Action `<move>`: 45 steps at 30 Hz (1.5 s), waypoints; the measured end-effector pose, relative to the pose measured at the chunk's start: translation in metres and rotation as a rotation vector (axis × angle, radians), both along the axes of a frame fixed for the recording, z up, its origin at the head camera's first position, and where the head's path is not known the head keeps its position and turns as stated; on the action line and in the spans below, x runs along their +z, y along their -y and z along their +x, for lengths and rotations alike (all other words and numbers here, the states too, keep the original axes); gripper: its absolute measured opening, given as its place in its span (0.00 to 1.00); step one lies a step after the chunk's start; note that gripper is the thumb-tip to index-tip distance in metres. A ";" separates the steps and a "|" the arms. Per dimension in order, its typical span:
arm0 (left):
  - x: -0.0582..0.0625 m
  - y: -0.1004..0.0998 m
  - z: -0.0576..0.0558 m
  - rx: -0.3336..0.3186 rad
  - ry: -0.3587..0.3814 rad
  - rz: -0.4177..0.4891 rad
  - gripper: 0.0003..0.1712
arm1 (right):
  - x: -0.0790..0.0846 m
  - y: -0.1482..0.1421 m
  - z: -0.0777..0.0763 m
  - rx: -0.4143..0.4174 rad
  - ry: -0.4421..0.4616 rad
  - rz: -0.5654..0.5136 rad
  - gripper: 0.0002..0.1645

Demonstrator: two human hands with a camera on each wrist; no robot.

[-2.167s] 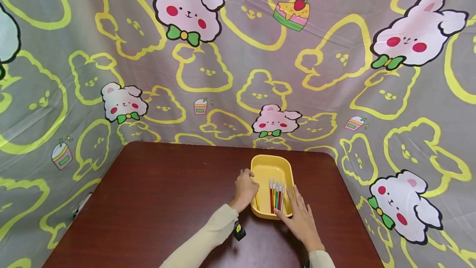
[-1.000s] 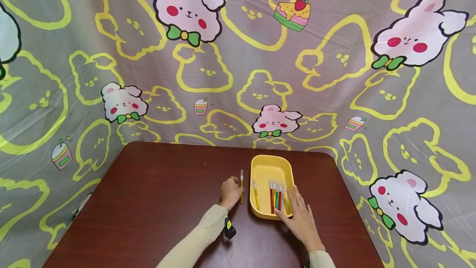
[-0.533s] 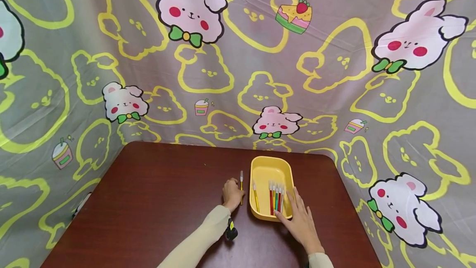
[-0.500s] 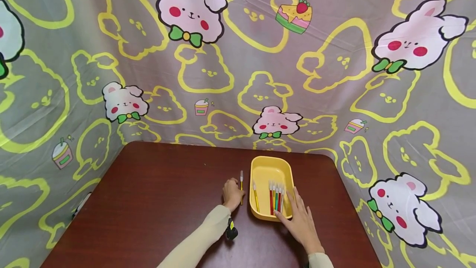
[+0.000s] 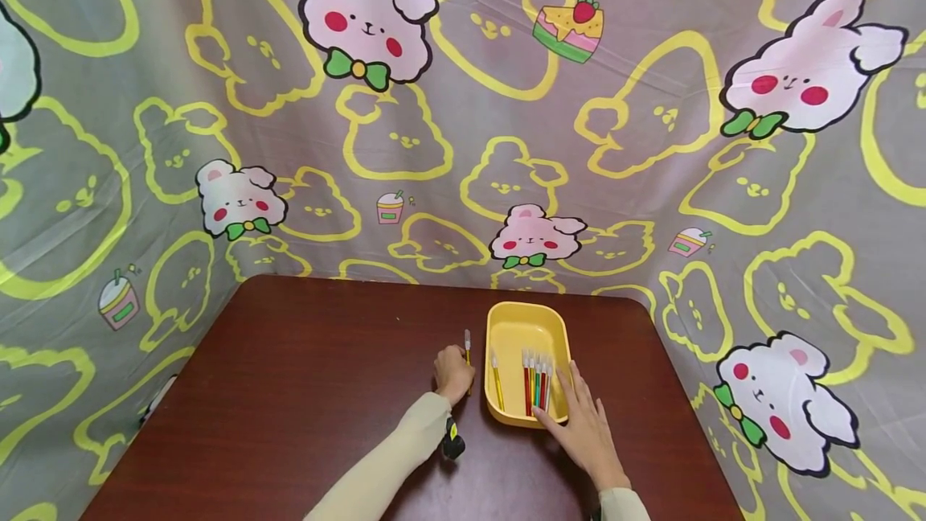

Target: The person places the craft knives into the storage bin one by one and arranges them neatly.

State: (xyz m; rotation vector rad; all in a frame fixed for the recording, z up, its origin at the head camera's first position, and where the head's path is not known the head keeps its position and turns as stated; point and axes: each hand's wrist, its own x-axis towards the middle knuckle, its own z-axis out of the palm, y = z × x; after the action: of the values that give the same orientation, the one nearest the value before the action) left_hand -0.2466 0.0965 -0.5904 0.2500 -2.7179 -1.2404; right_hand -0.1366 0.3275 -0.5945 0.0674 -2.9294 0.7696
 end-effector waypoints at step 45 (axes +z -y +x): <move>0.041 -0.009 0.001 -0.114 0.039 0.214 0.19 | -0.001 -0.001 -0.001 -0.001 0.001 0.007 0.55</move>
State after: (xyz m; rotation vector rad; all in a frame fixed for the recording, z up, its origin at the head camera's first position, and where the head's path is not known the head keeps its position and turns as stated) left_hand -0.2455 0.1056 -0.5489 0.1452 -2.6645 -1.5768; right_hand -0.1378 0.3285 -0.5954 0.0664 -2.9326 0.7601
